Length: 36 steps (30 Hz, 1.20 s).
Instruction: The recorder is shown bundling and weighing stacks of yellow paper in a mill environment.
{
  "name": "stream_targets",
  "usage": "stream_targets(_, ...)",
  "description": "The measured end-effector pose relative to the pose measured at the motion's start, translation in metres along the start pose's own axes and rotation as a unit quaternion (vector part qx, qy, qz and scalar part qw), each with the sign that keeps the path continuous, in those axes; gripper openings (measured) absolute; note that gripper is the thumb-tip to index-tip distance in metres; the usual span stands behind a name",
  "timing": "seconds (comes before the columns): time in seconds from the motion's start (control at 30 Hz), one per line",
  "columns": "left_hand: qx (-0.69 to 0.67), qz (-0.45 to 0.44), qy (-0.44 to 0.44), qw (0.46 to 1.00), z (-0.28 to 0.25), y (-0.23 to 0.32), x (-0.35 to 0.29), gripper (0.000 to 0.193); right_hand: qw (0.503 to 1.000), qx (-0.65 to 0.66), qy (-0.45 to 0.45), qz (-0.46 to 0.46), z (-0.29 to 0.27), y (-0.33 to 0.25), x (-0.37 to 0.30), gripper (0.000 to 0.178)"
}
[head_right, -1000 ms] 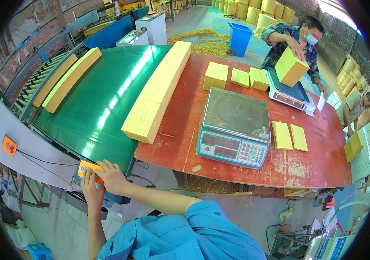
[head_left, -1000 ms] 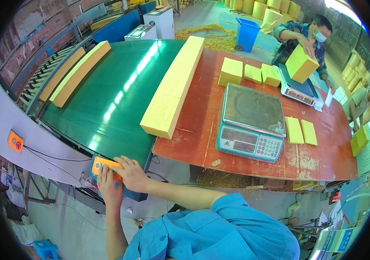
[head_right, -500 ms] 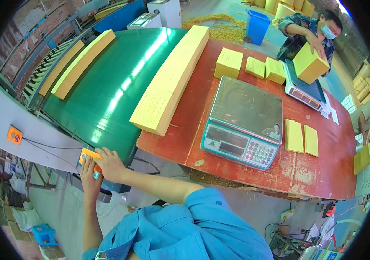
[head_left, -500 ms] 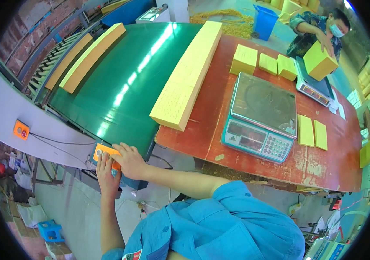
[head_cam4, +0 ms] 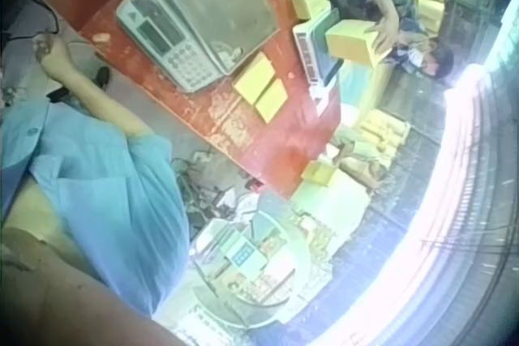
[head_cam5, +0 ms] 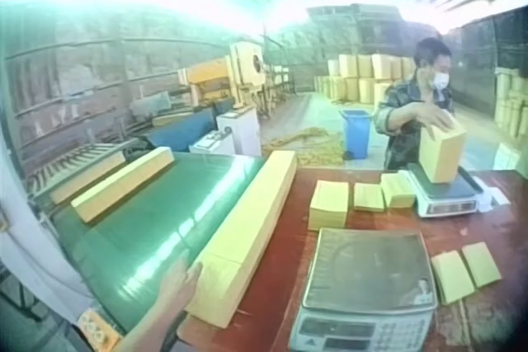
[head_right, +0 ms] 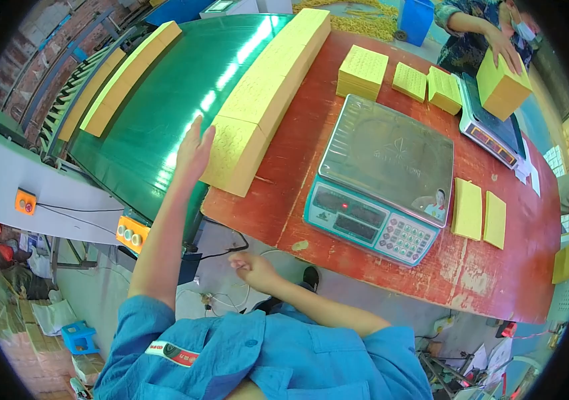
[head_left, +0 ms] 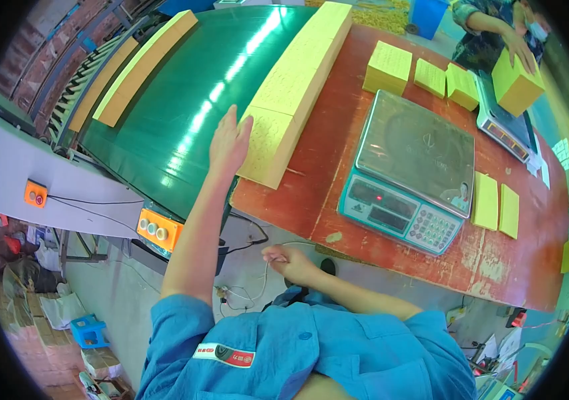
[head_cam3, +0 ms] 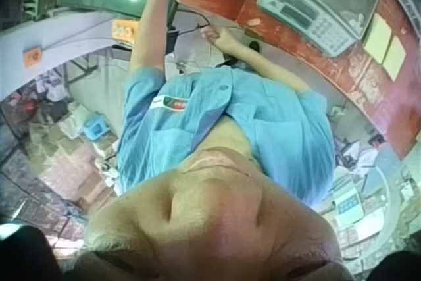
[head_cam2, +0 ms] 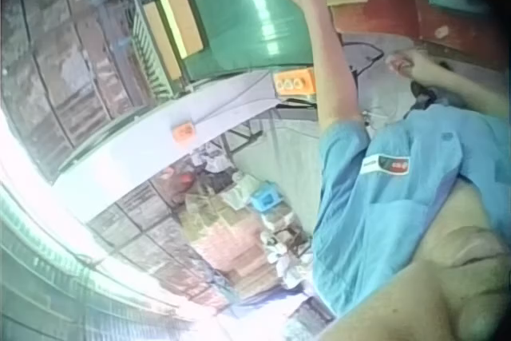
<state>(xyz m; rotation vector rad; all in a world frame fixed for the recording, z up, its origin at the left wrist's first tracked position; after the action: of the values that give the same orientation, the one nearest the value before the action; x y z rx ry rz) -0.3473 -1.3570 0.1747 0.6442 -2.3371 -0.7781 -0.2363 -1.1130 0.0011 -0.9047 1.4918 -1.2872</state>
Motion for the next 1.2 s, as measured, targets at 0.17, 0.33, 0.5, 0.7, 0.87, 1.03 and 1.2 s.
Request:
stream_targets(0.17,0.14,-0.048,-0.047,0.988,0.05,0.009,-0.018,0.055,0.962,0.211,0.083,0.153,-0.031,0.039,-0.024,0.047)
stream_targets(0.33,0.068,0.024,-0.172,0.982,0.036,0.061,-0.12,0.05,0.876,0.467,0.115,0.041,-0.028,0.031,-0.012,0.054)
stream_targets(0.5,0.013,0.055,-0.163,0.985,0.003,0.061,-0.182,0.049,0.911,0.395,0.116,0.029,0.007,-0.009,-0.067,0.054)
stream_targets(0.7,-0.667,-0.255,-0.23,0.661,0.026,0.073,-0.178,0.045,0.915,-0.263,0.291,-0.098,-0.072,-0.143,-0.161,0.072)
stream_targets(0.87,-0.818,-0.185,-0.291,0.46,0.115,0.198,-0.14,0.053,0.721,-0.478,0.477,-0.158,-0.149,-0.231,-0.194,0.086)
stream_targets(1.03,-0.846,-0.187,-0.36,0.346,0.212,0.293,-0.087,0.053,0.628,-0.569,0.513,-0.135,-0.266,-0.262,-0.199,0.073)
stream_targets(1.2,-0.834,-0.353,-0.223,0.362,0.279,0.264,-0.087,0.051,0.671,-0.571,0.46,-0.112,-0.343,-0.248,-0.181,0.067)
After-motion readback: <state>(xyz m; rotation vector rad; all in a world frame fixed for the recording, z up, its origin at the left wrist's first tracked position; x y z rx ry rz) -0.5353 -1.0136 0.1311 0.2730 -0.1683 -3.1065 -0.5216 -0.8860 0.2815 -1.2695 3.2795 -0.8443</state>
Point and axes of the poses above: each hand's wrist, its own x-axis towards the middle knuckle, its own z-axis out of the palm, y = z × x, the point moved 6 cm from there along x, towards the middle knuckle, and after that the axes turned 14 degrees about -x, right-handed, at the moved point
